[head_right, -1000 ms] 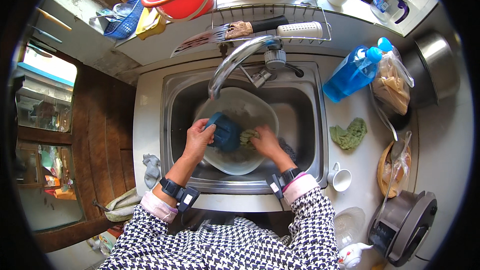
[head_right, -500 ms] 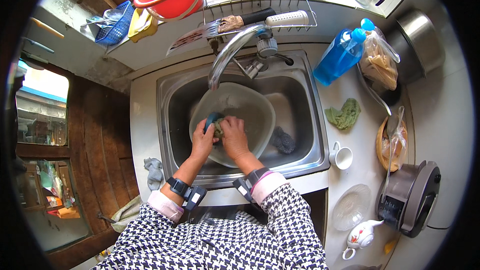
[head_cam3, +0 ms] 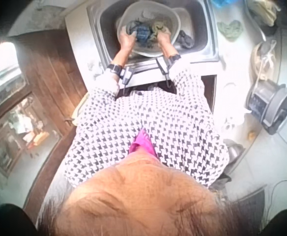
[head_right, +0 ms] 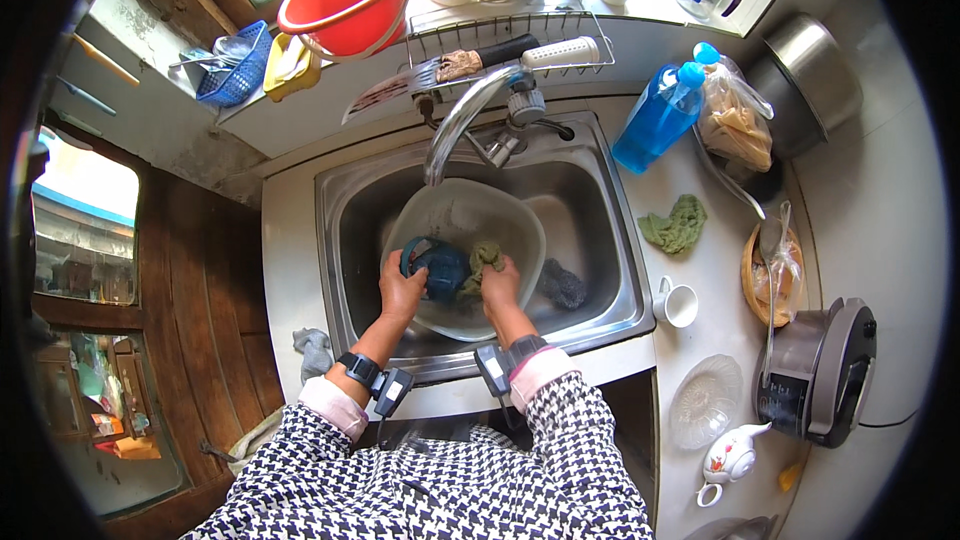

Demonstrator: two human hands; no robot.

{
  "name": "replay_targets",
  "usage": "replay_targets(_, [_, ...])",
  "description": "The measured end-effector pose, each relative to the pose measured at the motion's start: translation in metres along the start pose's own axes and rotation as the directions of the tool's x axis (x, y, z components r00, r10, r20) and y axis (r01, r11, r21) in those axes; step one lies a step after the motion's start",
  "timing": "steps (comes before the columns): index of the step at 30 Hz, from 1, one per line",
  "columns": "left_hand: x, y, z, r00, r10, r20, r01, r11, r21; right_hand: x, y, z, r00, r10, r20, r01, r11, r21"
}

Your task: The person washes a blue kettle in a sink using a sponge and running water, then places it on a metal shelf. They later pick up a metal kettle, open its lid, and rinse it under the tap.

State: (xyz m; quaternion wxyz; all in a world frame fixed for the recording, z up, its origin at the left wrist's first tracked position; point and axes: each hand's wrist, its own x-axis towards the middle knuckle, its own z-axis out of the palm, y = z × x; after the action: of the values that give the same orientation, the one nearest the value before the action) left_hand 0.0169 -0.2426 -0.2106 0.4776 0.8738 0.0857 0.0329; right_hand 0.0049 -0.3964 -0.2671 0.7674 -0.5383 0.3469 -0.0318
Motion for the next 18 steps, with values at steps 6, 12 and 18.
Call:
replay_targets(6, [-0.002, -0.005, 0.011, 0.994, 0.106, -0.038, -0.098, 0.982, 0.163, -0.05, -0.041, 0.01, 0.626, -0.564, 0.539, 0.76, 0.285, -0.584])
replay_targets(12, [0.005, -0.008, 0.006, 0.993, 0.111, -0.041, -0.105, 0.986, 0.127, -0.053, -0.058, 0.034, 0.467, -0.475, 0.746, 0.845, -0.008, -0.534])
replay_targets(18, [0.002, -0.002, 0.012, 0.996, 0.074, -0.052, -0.065, 0.987, 0.147, -0.039, -0.05, 0.013, 0.581, -0.47, 0.664, 0.812, 0.282, -0.511])
